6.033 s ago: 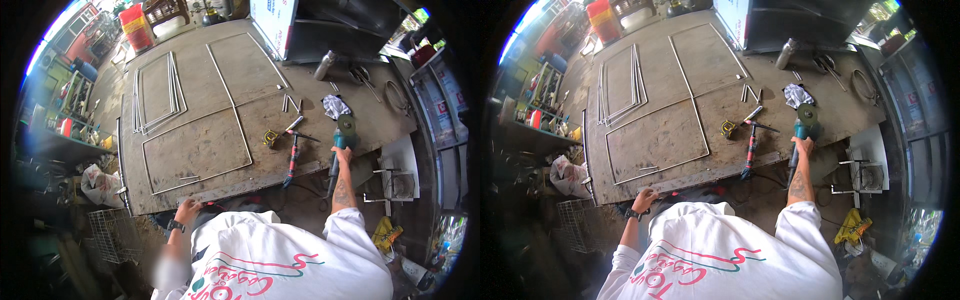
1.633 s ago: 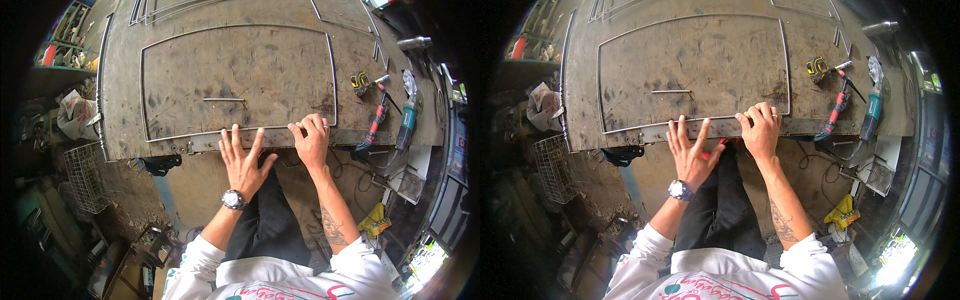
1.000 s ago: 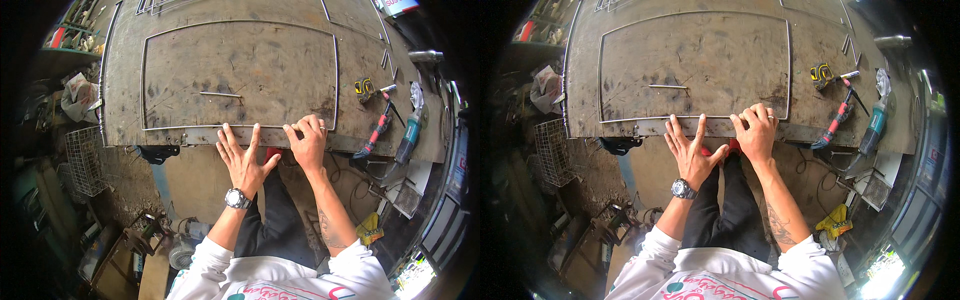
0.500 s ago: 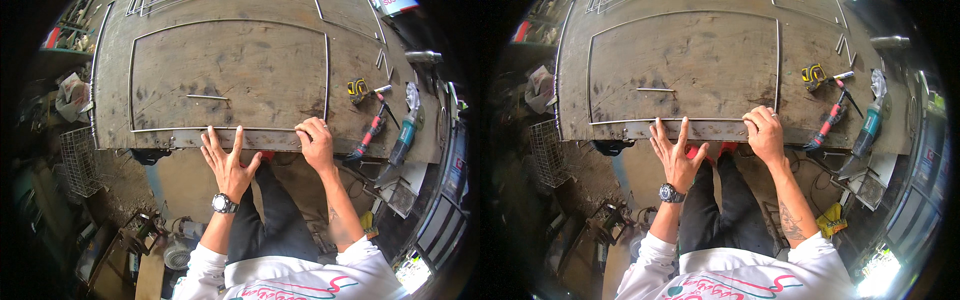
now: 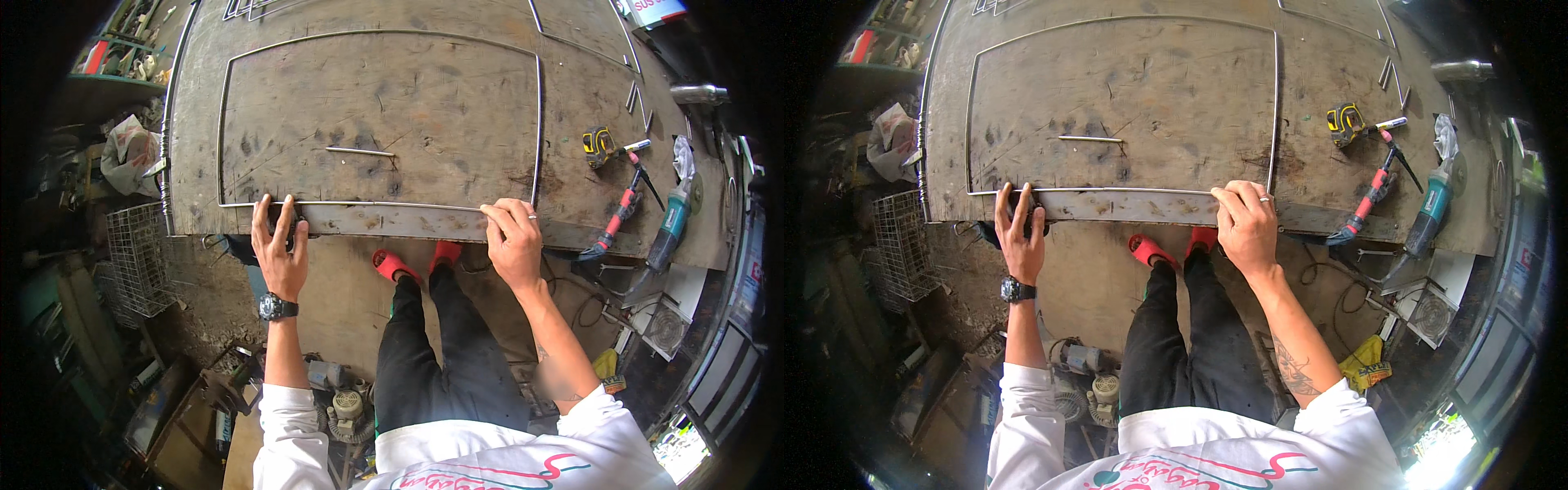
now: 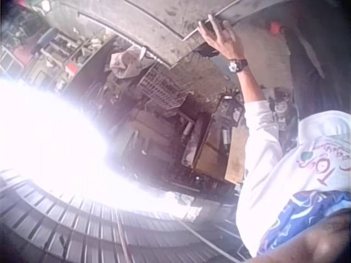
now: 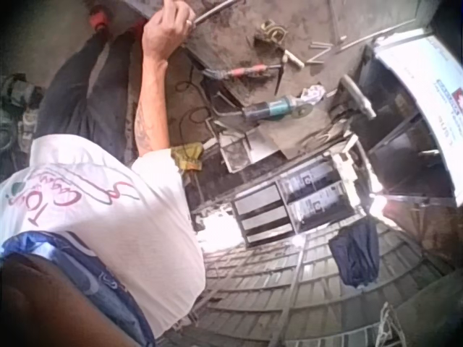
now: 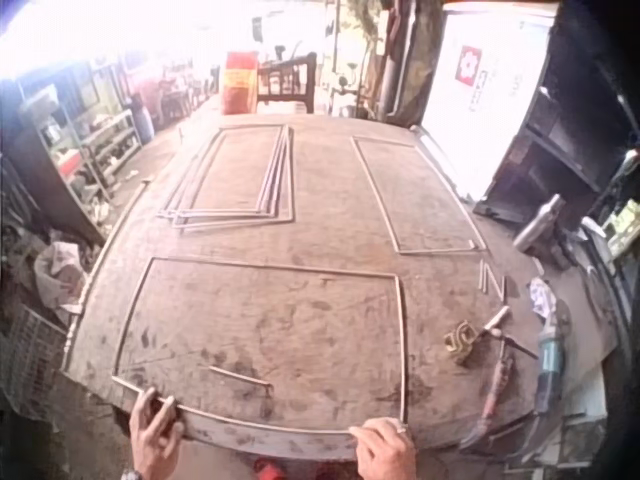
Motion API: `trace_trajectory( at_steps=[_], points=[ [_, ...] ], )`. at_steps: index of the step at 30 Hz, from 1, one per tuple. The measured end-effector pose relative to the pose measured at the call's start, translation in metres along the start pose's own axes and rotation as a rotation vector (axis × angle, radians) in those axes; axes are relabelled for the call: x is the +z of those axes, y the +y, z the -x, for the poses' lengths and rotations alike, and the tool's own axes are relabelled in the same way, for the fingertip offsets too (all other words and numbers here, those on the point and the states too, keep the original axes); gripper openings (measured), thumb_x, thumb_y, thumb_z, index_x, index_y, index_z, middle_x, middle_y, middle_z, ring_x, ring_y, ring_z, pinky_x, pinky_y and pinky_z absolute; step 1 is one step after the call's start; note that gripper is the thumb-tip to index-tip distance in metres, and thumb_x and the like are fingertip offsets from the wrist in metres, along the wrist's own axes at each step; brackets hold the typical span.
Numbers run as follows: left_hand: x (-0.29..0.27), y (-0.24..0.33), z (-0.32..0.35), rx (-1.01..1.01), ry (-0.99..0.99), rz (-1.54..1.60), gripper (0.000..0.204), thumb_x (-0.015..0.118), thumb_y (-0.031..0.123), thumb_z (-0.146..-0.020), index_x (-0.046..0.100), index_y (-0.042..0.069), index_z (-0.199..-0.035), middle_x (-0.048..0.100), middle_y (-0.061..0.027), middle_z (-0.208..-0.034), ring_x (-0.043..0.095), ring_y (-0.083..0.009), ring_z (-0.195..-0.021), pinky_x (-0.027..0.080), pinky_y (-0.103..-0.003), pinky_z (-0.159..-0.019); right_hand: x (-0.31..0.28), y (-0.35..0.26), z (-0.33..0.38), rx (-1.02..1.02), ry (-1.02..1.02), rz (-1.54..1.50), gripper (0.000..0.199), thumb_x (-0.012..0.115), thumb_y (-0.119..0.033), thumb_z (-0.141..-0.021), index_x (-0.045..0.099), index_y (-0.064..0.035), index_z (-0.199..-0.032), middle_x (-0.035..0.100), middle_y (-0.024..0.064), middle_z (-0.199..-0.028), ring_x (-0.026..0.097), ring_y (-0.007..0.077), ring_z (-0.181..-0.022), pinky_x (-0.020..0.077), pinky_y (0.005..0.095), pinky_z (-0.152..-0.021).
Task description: The person measures and cuts metal rods, then welds them together to form rectangular frames on a workbench. They use a tape measure, angle grinder, and welding torch to assemble the pieces.
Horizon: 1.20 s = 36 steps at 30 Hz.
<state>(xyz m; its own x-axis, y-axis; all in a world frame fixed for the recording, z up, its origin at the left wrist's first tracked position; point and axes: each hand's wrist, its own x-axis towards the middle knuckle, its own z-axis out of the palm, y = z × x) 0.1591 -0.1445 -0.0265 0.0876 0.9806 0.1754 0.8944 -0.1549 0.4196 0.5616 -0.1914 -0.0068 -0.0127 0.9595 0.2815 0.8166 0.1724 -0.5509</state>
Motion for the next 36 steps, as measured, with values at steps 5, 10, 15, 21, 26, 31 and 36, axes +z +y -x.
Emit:
trace_trajectory(
  at_steps=[5,10,15,21,26,31,36],
  points=[
    [-0.001,0.006,0.003,0.006,0.006,0.025,0.052,0.075,0.029,-0.099,0.064,0.023,-0.150,0.042,-0.0155,-0.166,0.036,-0.0414,-0.156,0.032,-0.055,-0.125,0.004,-0.015,0.005,0.038,0.008,0.098,0.026,0.078,-0.007,-0.086,0.078,-0.0082,-0.112,0.066,0.0077,-0.107,0.062,0.0317,-0.107,0.0507,0.0448,-0.093],
    [0.009,0.022,0.005,0.005,0.015,0.120,0.055,0.078,0.029,-0.096,0.065,0.021,-0.149,0.038,-0.0196,-0.166,0.034,-0.0438,-0.156,0.035,-0.056,-0.123,0.011,-0.025,0.013,0.045,0.013,0.152,0.035,0.081,-0.016,-0.086,0.079,-0.0110,-0.120,0.062,0.0108,-0.116,0.056,0.0334,-0.116,0.0476,0.0473,-0.099],
    [0.013,0.023,0.007,0.005,0.022,0.094,0.057,0.079,0.029,-0.096,0.064,0.022,-0.150,0.038,-0.0210,-0.166,0.034,-0.0446,-0.156,0.035,-0.056,-0.123,0.010,-0.027,0.017,0.043,-0.042,0.174,0.041,0.080,-0.020,-0.086,0.075,-0.0100,-0.125,0.061,0.0110,-0.120,0.055,0.0345,-0.119,0.0439,0.0488,-0.105],
    [0.009,0.026,0.005,-0.014,0.028,0.105,0.057,0.080,0.029,-0.095,0.064,0.021,-0.149,0.038,-0.0214,-0.166,0.034,-0.0450,-0.156,0.035,-0.056,-0.123,0.033,-0.064,-0.001,0.022,-0.115,0.157,0.048,0.078,-0.024,-0.087,0.070,-0.0094,-0.132,0.062,0.0118,-0.129,0.055,0.0351,-0.126,0.0393,0.0505,-0.113],
    [0.010,0.024,0.005,-0.007,0.034,0.108,0.057,0.081,0.030,-0.094,0.064,0.022,-0.149,0.039,-0.0204,-0.166,0.035,-0.0441,-0.156,0.035,-0.055,-0.123,0.068,-0.089,-0.005,-0.053,-0.077,0.165,0.047,0.076,-0.026,-0.090,0.072,-0.0149,-0.136,0.059,0.0117,-0.129,0.051,0.0341,-0.125,0.0381,0.0519,-0.114],
    [0.008,0.022,0.007,-0.029,0.023,0.068,0.059,0.081,0.033,-0.094,0.064,0.024,-0.150,0.039,-0.0192,-0.166,0.035,-0.0437,-0.155,0.035,-0.054,-0.123,0.075,-0.089,0.000,-0.062,-0.040,0.185,0.047,0.077,-0.023,-0.089,0.072,-0.0157,-0.136,0.059,0.0109,-0.129,0.051,0.0335,-0.127,0.0390,0.0524,-0.116],
    [0.006,0.021,0.005,-0.036,0.015,0.064,0.059,0.081,0.036,-0.094,0.064,0.027,-0.150,0.039,-0.0186,-0.167,0.034,-0.0423,-0.156,0.032,-0.055,-0.124,0.072,-0.089,-0.002,-0.060,-0.050,0.206,0.049,0.077,-0.022,-0.088,0.072,-0.0161,-0.136,0.060,0.0103,-0.128,0.052,0.0332,-0.126,0.0401,0.0524,-0.115]
  ],
)
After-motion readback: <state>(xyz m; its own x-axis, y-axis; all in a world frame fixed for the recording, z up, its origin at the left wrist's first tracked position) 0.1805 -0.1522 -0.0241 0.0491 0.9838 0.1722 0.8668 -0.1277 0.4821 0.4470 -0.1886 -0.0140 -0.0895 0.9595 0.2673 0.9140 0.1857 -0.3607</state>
